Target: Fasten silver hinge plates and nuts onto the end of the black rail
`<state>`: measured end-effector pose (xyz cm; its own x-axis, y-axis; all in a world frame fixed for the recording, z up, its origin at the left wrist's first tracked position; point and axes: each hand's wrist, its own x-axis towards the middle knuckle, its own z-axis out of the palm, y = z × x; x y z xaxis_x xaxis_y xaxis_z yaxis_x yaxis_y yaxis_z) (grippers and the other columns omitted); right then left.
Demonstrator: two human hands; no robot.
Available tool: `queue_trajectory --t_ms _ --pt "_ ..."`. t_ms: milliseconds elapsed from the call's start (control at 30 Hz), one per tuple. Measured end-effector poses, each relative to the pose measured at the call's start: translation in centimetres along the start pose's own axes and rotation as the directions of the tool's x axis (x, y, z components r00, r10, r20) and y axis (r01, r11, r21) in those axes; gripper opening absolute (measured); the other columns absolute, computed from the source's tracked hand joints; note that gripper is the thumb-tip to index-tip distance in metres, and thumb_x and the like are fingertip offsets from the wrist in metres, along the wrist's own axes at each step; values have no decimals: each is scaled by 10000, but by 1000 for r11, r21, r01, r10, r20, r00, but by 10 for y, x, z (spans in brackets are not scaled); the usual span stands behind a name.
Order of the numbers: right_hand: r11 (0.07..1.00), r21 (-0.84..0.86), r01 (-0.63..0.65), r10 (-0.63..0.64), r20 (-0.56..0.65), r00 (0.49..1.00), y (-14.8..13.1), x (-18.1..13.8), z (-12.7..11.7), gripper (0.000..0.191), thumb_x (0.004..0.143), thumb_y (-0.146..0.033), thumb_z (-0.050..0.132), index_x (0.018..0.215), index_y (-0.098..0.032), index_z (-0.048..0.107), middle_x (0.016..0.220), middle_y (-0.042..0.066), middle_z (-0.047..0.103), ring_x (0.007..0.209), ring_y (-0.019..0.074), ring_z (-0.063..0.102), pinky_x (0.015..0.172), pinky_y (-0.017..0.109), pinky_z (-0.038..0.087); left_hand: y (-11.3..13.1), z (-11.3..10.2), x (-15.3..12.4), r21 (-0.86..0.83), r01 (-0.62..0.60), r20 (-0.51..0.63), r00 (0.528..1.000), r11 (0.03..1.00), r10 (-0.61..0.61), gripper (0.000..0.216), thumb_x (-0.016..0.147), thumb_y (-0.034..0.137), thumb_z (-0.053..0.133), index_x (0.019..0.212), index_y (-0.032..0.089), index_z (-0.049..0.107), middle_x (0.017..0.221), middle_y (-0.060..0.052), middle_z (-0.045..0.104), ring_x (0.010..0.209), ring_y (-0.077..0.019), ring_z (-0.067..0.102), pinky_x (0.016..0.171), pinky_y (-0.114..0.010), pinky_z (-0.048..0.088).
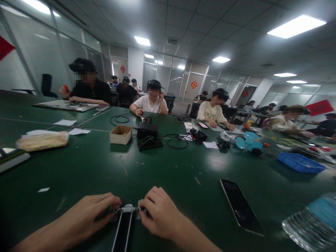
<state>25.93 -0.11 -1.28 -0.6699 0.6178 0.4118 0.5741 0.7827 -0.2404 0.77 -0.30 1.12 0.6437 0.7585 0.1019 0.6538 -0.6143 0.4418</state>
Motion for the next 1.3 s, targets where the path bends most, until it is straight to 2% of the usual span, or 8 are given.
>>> queue_trajectory --t_ms 200,433,567,833,1300 --pt "1000 5 -13 13 18 1000 0 1 -2 121 841 -179 550 943 -163 612 875 58 612 810 176 506 694 302 393 -6 3 2 23 9 22 1000 1000 -9 211 843 158 441 995 222 572 870 -15 627 705 -153 594 616 -235 404" --pt "1000 -12 -4 4 4 1000 -2 1 -2 117 842 -174 547 936 -164 615 854 61 615 812 179 515 703 301 408 -11 10 3 15 5 -3 1000 1000 -5 249 782 136 471 998 215 568 861 -17 622 732 -161 596 639 -239 430" --pt "1000 -1 0 0 2 1000 -2 2 -3 117 837 -168 551 930 -159 621 847 63 611 804 182 512 697 305 412 -8 7 4 -25 17 4 1000 1000 -17 264 775 118 477 1010 206 556 877 -15 618 762 -160 599 667 -244 445" --pt "999 33 6 -7 21 1000 -1 0 -5 120 844 -145 547 940 -139 619 864 73 613 803 186 507 690 316 412 -4 0 0 -97 21 38 999 995 -17 206 861 157 492 1057 201 536 927 -13 603 791 -151 589 682 -246 443" --pt "1000 22 18 -18 43 999 -1 0 -7 123 859 -155 540 953 -145 619 873 72 621 798 179 520 682 303 419 2 -6 0 -144 21 61 998 989 -12 240 851 134 538 1081 203 547 960 -22 587 817 -153 575 717 -254 461"
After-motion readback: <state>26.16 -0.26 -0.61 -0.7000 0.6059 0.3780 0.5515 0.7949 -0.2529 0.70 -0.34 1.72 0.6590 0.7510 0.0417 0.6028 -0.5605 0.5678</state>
